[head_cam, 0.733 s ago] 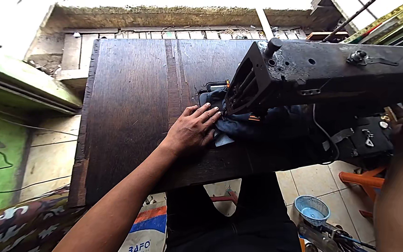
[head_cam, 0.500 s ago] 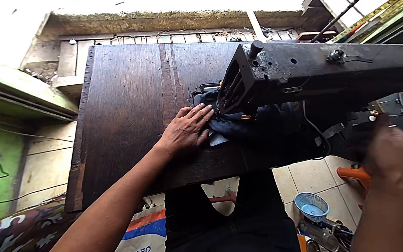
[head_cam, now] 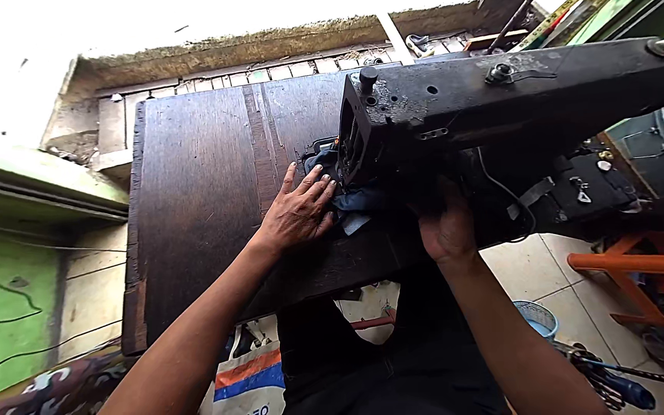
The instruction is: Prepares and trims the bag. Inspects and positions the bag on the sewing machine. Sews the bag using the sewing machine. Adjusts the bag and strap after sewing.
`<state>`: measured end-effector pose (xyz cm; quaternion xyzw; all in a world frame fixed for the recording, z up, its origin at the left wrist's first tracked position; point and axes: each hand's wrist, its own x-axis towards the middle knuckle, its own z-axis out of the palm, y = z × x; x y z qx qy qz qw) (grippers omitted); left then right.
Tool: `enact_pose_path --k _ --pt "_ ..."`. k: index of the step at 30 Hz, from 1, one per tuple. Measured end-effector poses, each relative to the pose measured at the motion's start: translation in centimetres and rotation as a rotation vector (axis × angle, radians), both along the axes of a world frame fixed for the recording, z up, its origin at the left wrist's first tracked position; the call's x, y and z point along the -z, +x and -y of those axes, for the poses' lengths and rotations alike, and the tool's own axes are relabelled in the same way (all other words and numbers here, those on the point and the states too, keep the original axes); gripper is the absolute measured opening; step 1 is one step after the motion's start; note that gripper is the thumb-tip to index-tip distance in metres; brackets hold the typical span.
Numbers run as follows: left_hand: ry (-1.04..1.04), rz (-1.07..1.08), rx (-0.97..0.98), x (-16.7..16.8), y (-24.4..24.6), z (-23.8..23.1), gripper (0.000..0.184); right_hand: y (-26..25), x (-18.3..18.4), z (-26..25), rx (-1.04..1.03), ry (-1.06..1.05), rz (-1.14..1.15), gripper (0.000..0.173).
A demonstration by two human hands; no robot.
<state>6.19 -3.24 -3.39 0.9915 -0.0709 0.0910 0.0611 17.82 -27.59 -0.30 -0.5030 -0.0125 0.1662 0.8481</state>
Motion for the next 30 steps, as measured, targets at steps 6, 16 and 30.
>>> enact_pose_path --k 6,16,30 --pt "0.026 0.021 0.003 -0.2 -0.3 1.0 0.064 1.8 0.5 -2.2 -0.136 0.087 0.099 0.026" --pt "0.046 0.075 -0.016 0.2 -0.4 1.5 0.058 3.5 2.6 -4.1 -0.173 0.174 0.265 0.041" --pt "0.000 0.001 0.072 0.3 0.1 -1.3 0.052 5.6 2.2 -3.9 -0.307 0.258 0.018 0.029"
